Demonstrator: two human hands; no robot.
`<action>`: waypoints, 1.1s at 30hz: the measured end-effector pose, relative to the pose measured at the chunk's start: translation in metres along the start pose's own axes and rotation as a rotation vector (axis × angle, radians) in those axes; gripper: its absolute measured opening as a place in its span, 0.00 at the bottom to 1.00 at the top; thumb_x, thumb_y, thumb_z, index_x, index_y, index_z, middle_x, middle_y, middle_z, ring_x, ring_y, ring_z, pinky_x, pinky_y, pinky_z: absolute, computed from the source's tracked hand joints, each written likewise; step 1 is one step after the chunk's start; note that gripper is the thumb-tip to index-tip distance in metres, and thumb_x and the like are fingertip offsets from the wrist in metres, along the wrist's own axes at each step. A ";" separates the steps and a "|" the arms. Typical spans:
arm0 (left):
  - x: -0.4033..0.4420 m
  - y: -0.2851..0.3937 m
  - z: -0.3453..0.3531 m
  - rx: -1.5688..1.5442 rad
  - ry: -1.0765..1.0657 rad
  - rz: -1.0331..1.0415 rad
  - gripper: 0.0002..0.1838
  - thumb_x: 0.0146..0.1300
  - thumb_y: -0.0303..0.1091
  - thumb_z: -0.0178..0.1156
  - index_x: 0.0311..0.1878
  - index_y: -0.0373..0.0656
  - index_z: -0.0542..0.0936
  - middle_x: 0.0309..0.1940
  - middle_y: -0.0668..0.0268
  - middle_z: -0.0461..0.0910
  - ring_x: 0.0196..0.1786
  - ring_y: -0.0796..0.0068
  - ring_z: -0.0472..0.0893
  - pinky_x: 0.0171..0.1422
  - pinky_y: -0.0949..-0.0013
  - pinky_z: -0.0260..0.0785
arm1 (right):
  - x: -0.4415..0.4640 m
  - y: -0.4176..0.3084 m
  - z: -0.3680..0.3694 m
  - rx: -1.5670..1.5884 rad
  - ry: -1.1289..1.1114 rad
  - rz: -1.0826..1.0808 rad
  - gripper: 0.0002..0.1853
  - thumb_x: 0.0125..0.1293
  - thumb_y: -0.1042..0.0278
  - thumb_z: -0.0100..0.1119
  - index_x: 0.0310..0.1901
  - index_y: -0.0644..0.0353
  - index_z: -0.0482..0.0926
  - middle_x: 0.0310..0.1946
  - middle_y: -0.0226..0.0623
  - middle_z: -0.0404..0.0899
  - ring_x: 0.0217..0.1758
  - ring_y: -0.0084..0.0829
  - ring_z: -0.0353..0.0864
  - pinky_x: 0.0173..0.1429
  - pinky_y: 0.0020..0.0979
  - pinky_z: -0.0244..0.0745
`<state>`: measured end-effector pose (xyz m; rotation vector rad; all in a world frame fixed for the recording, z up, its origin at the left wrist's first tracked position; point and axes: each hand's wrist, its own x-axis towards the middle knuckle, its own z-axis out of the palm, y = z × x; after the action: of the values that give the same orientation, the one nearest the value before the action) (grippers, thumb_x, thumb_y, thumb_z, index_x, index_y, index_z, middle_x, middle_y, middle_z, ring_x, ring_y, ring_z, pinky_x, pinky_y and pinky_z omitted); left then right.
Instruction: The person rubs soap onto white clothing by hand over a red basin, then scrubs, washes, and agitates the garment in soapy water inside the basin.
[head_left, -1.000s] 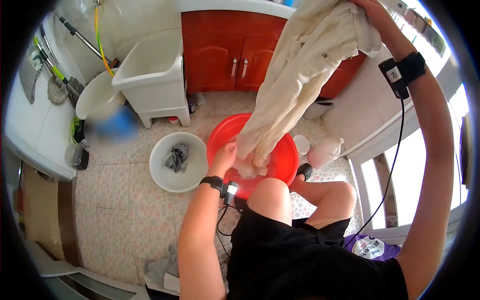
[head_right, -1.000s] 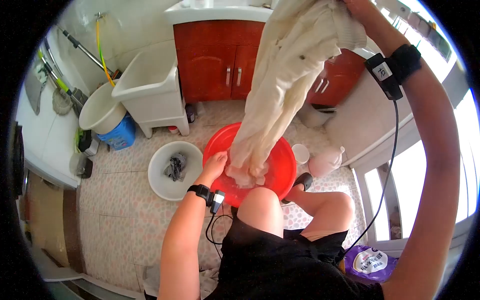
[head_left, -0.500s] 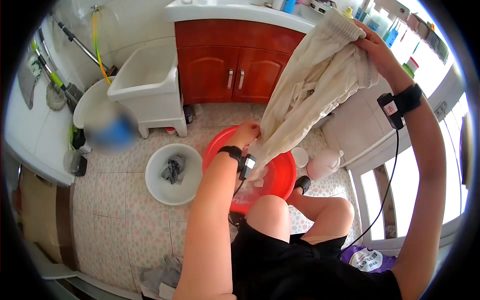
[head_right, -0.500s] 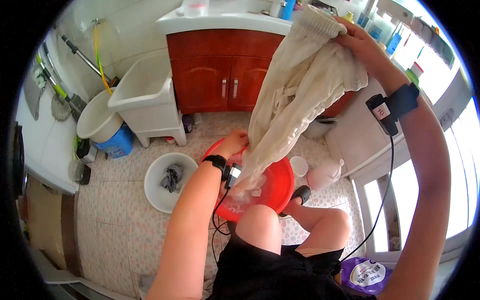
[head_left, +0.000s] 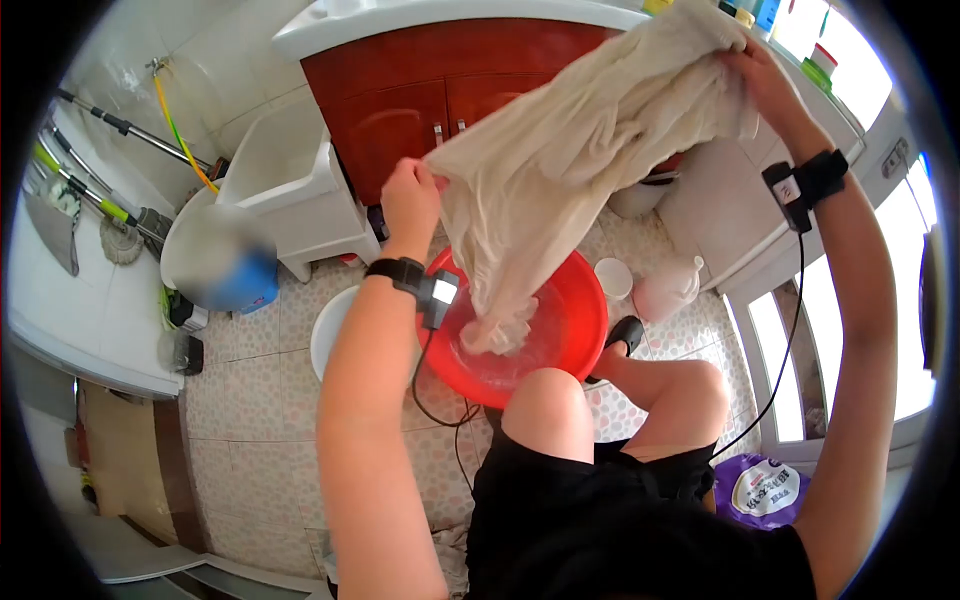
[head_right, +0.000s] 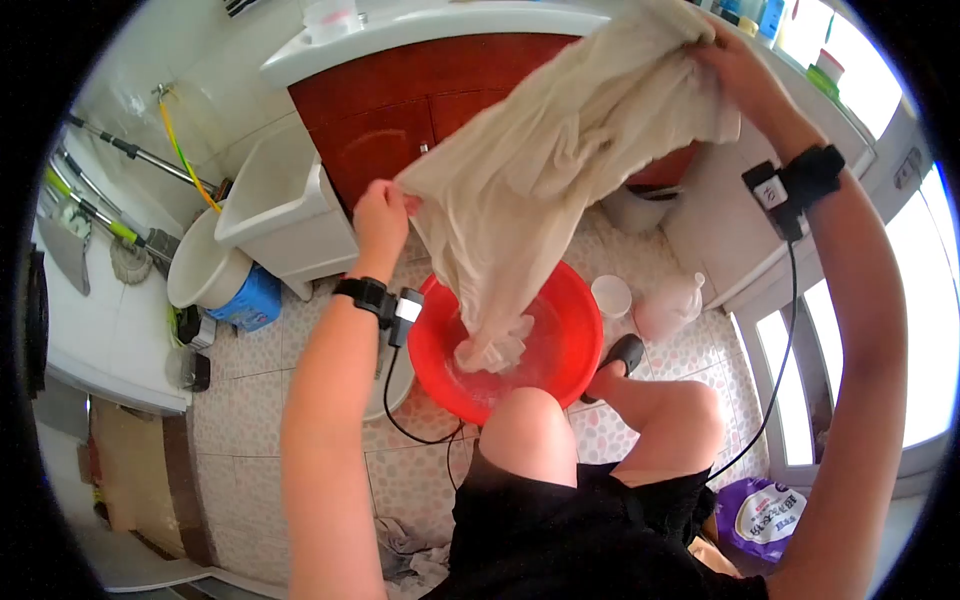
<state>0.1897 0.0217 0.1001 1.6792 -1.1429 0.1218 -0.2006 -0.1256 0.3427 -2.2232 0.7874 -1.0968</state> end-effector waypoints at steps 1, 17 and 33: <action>0.003 0.014 -0.007 -0.049 0.023 0.026 0.12 0.63 0.36 0.48 0.31 0.39 0.75 0.23 0.57 0.80 0.31 0.56 0.80 0.37 0.59 0.70 | 0.012 0.016 -0.026 0.040 0.018 0.061 0.21 0.61 0.71 0.51 0.58 0.59 0.68 0.49 0.32 0.75 0.51 0.24 0.73 0.57 0.26 0.66; -0.080 0.069 0.046 -1.105 -0.629 -0.996 0.19 0.68 0.40 0.39 0.50 0.35 0.73 0.46 0.57 0.76 0.48 0.66 0.76 0.48 0.61 0.71 | -0.003 -0.065 0.088 0.104 -0.122 -0.107 0.15 0.63 0.74 0.49 0.52 0.61 0.72 0.41 0.29 0.76 0.42 0.21 0.73 0.48 0.23 0.69; -0.094 0.027 0.020 -1.170 -0.986 -1.015 0.15 0.63 0.37 0.54 0.49 0.39 0.76 0.43 0.64 0.79 0.44 0.74 0.78 0.52 0.71 0.70 | -0.016 -0.024 0.069 -0.138 -0.053 -0.096 0.17 0.59 0.76 0.49 0.51 0.62 0.73 0.38 0.30 0.77 0.40 0.21 0.73 0.46 0.24 0.69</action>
<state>0.1108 0.0647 0.0559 0.9512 -0.5621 -1.7978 -0.1455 -0.0840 0.3146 -2.4178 0.7615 -1.0511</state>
